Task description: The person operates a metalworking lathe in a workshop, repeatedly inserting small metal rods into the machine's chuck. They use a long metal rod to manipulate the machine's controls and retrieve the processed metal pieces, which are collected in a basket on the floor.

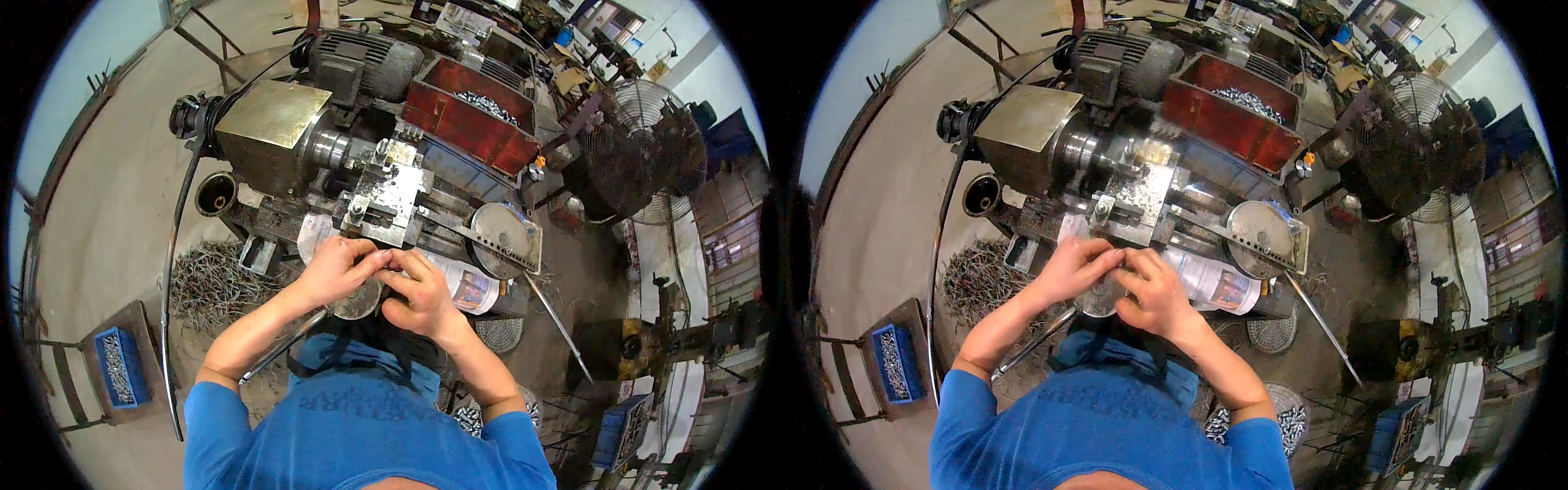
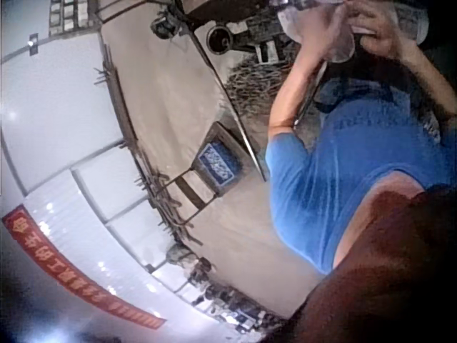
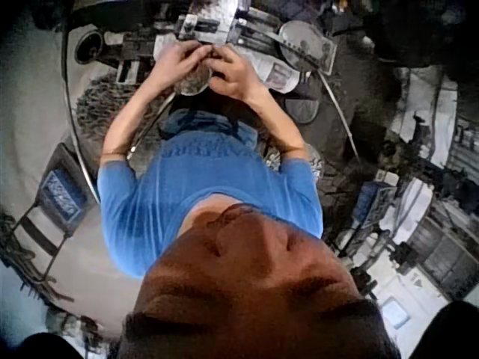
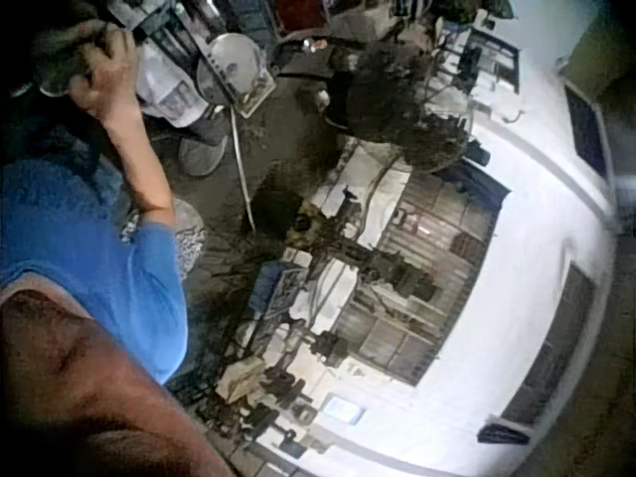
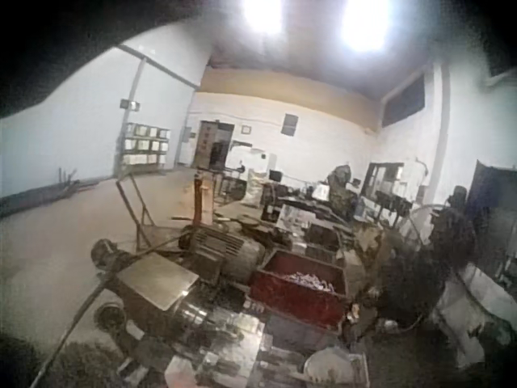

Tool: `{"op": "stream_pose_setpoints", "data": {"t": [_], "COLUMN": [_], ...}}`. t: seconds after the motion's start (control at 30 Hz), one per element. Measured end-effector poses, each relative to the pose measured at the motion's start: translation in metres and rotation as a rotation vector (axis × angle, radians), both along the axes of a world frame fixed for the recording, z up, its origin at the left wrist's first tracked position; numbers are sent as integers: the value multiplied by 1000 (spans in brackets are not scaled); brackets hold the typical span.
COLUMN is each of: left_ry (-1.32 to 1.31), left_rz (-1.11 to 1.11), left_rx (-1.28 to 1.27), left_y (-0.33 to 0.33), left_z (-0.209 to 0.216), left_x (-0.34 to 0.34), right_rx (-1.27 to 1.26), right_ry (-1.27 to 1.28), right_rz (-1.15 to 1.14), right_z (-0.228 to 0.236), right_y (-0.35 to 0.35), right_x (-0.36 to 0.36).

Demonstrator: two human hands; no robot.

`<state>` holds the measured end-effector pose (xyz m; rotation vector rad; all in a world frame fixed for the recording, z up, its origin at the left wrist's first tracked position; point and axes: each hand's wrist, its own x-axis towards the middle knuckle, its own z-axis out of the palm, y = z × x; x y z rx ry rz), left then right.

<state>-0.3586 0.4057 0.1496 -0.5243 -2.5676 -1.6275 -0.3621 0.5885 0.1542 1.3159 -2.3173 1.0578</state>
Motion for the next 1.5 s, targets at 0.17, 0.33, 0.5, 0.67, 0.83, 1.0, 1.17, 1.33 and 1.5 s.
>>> {"op": "stream_pose_setpoints", "data": {"t": [0.17, 0.33, 0.5, 0.67, 0.83, 1.0, 1.17, 1.33, 1.5], "left_ry": [78, 17, -66, -90, -233, -278, -287, -415, -138], "left_rz": [56, 31, 398, 811, 857, 874, 935, 984, 1002], "left_rx": [-57, -116, -70, -378, -598, -544, -581, -780, -1348], "left_y": [-14, -55, -154, -273, -302, -278, -281, -296, -449], "left_z": [5, 34, 35, -9, -50, -82, -97, -101, -115], "left_x": [-9, -13, 13, 78, 150, 160, 153, 154, 159], "right_rx": [89, 179, 427, 741, 750, 772, 693, 601, 551], "right_ry": [82, 85, 226, 382, 261, 246, 206, 210, 156], "right_rz": [71, 213, -10, -152, -186, -177, -104, -87, -103], "right_z": [17, 36, 31, -11, -27, -28, -27, -32, -31], "right_y": [-11, -34, -64, -99, -111, -113, -112, -116, -114], "right_x": [-19, -55, -120, -185, -198, -196, -198, -201, -201]}}
